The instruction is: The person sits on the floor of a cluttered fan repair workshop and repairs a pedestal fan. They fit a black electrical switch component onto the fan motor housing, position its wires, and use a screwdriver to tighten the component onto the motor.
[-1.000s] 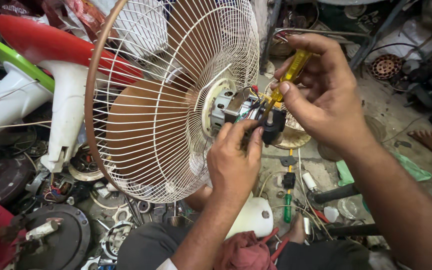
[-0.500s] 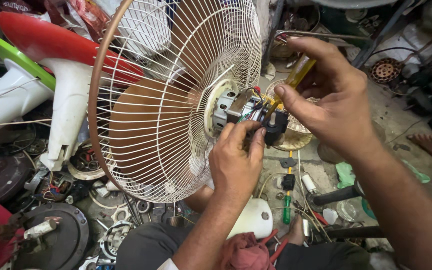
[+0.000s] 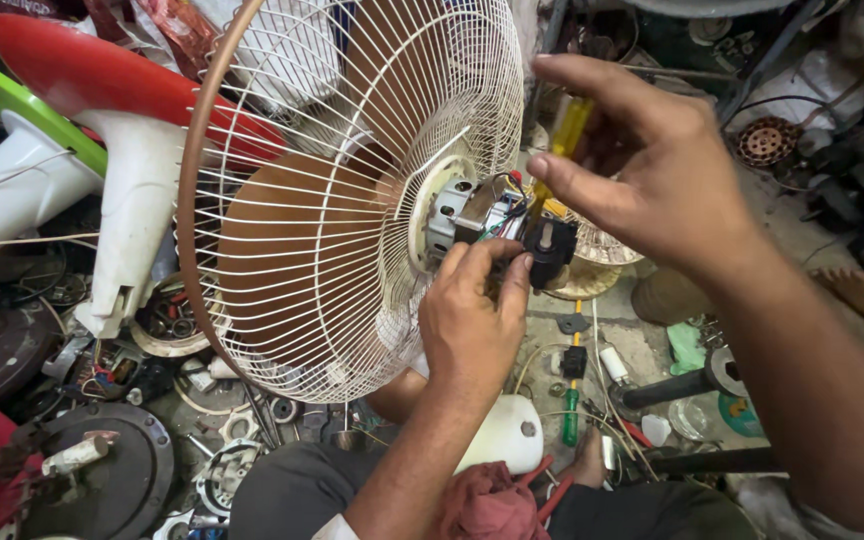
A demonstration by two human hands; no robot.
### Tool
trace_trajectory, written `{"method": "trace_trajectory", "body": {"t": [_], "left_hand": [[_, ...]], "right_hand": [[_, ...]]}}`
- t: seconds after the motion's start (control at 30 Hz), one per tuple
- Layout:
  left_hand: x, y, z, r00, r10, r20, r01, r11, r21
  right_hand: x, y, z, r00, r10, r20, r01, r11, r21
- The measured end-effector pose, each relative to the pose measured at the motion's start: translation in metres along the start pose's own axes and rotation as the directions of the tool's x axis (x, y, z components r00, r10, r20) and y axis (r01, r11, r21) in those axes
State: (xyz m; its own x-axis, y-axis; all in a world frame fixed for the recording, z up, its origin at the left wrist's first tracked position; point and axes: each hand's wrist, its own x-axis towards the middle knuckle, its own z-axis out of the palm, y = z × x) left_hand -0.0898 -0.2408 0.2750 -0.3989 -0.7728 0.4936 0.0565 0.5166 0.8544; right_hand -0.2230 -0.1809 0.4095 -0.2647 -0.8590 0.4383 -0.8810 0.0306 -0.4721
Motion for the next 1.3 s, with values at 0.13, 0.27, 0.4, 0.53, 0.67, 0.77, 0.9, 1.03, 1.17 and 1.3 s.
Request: {"method": "trace_trajectory", "body": {"t": [0.13,0.27,0.4,0.53,0.67,0.77,0.9,1.03,1.17,1.3], "left_hand": [[0.000,-0.001,-0.001,1.000,-0.012,0.014,0.012,1.000,-0.008],[0.000,-0.003,-0.003,1.000,0.022,0.017,-0.021,0.999,-0.033],[0.001,-0.005,-0.003,0.998,0.055,0.003,-0.055,0.998,-0.014],[0.002,-0.006,-0.003,0.998,0.059,-0.002,-0.059,0.998,-0.011],[0.003,-0.007,-0.005,0.998,0.058,0.004,-0.058,0.998,-0.011],[0.004,-0.007,-0.006,0.998,0.059,-0.002,-0.059,0.998,-0.012],[0.004,-0.007,-0.006,0.999,0.037,0.015,-0.036,0.999,-0.009],[0.003,-0.009,-0.004,0.999,0.032,0.011,-0.032,0.999,-0.010],[0.001,-0.012,-0.004,0.994,0.107,-0.017,-0.106,0.994,0.014],[-0.008,-0.014,-0.002,0.913,0.395,0.099,-0.407,0.876,0.257]], "right_hand": [[0.009,0.008,-0.002,0.995,-0.036,0.097,0.012,0.972,0.235],[0.010,0.010,0.003,0.999,0.020,0.042,-0.026,0.986,0.163],[0.013,0.008,0.006,0.994,0.079,0.078,-0.099,0.952,0.289],[0.011,0.004,0.007,0.998,-0.008,0.062,-0.001,0.989,0.147],[0.010,0.002,0.007,0.993,-0.042,0.107,0.012,0.965,0.261],[0.011,0.002,0.008,0.997,-0.055,0.058,0.047,0.989,0.140],[0.013,0.001,0.002,0.992,-0.025,0.126,-0.024,0.928,0.371],[0.014,0.002,0.001,0.990,-0.009,0.144,-0.037,0.949,0.315],[0.013,0.005,0.005,0.996,0.031,0.082,-0.050,0.971,0.232],[0.012,0.007,0.002,0.990,-0.021,0.140,-0.018,0.961,0.275]]}}
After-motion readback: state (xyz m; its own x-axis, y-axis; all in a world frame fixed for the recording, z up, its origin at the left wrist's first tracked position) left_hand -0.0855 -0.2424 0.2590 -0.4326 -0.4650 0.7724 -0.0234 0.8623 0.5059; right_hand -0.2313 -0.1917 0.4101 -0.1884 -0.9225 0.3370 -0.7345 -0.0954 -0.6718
